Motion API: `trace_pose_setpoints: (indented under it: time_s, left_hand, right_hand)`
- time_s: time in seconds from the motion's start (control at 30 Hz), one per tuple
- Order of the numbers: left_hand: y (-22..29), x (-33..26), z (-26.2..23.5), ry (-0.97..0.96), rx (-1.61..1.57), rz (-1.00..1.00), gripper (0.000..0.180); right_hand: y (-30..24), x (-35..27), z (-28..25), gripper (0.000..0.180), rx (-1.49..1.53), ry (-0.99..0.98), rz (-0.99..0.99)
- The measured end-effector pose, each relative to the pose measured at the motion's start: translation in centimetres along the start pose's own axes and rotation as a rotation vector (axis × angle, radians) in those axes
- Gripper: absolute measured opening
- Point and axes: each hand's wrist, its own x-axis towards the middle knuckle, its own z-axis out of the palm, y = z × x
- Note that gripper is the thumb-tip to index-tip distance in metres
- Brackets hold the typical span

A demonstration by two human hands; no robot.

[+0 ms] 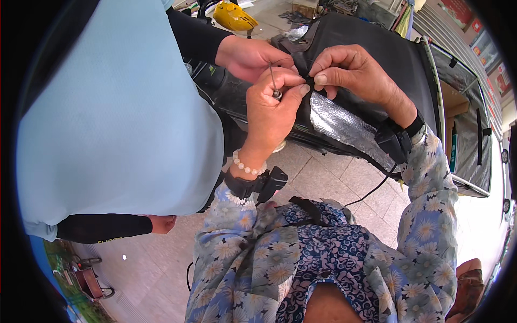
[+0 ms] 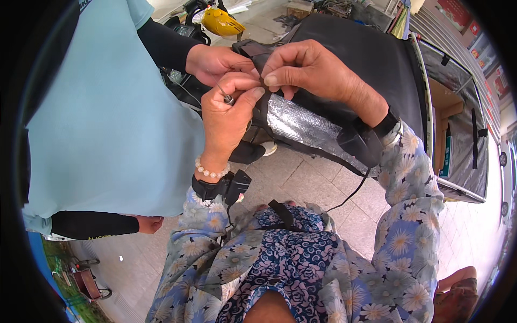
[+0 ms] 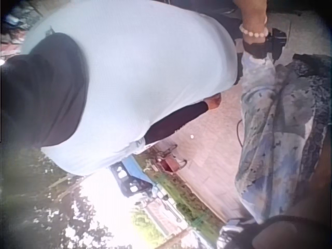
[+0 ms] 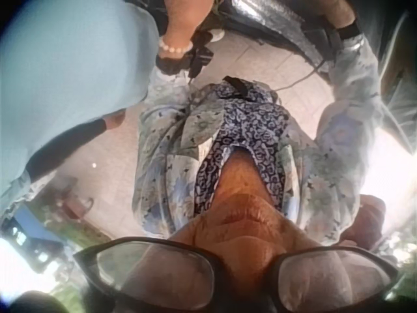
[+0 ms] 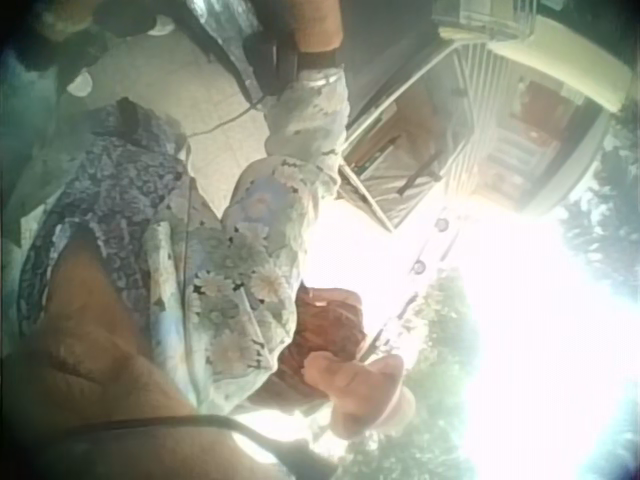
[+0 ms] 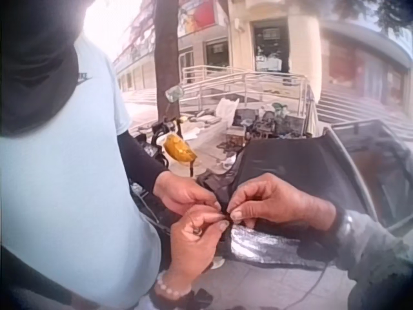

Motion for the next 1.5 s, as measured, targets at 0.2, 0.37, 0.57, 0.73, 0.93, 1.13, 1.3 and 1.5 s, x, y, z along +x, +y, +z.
trace_pose_setpoints:
  time_s: [0.2, 0.37, 0.57, 0.73, 0.93, 1.13, 1.3, 1.5]
  left_hand:
    - [0.6, -0.2, -0.1, 0.044, 0.083, 0.066, 0.006]
    - [1.2, -0.1, -0.2, -0.022, -0.055, -0.101, 0.012]
    - [0.8, 0.5, 0.2, -0.087, 0.054, -0.016, 0.013]
    - [1.2, 0.7, -0.5, -0.066, 0.133, 0.052, 0.005]
    - [1.1, 0.9, -1.5, -0.029, 0.149, 0.110, 0.005]
    - [2.7, 1.0, -1.1, -0.111, -0.180, -0.268, 0.007]
    - [2.5, 1.7, -0.7, -0.111, -0.154, -0.153, 0.009]
    - [2.5, 1.6, -0.7, -0.192, -0.118, -0.199, 0.008]
  right_hand:
    - [-0.1, 0.0, -0.2, 0.012, 0.096, 0.013, 0.041]
    - [-0.2, 0.0, -0.2, 0.011, 0.127, 0.013, 0.018]
    - [-0.1, 0.0, -0.5, 0.009, 0.138, -0.019, -0.016]
    - [0.7, -0.2, -1.2, 0.010, 0.163, -0.025, 0.011]
    - [0.5, 0.2, -0.9, 0.013, 0.213, 0.008, -0.017]
    - [-0.3, 0.5, -0.5, 0.011, 0.221, -0.015, 0.042]
    - [-1.3, 0.5, -0.4, 0.010, 0.202, -0.016, 0.050]
    - [-0.7, 0.4, -0.6, 0.009, 0.192, 0.040, 0.041]
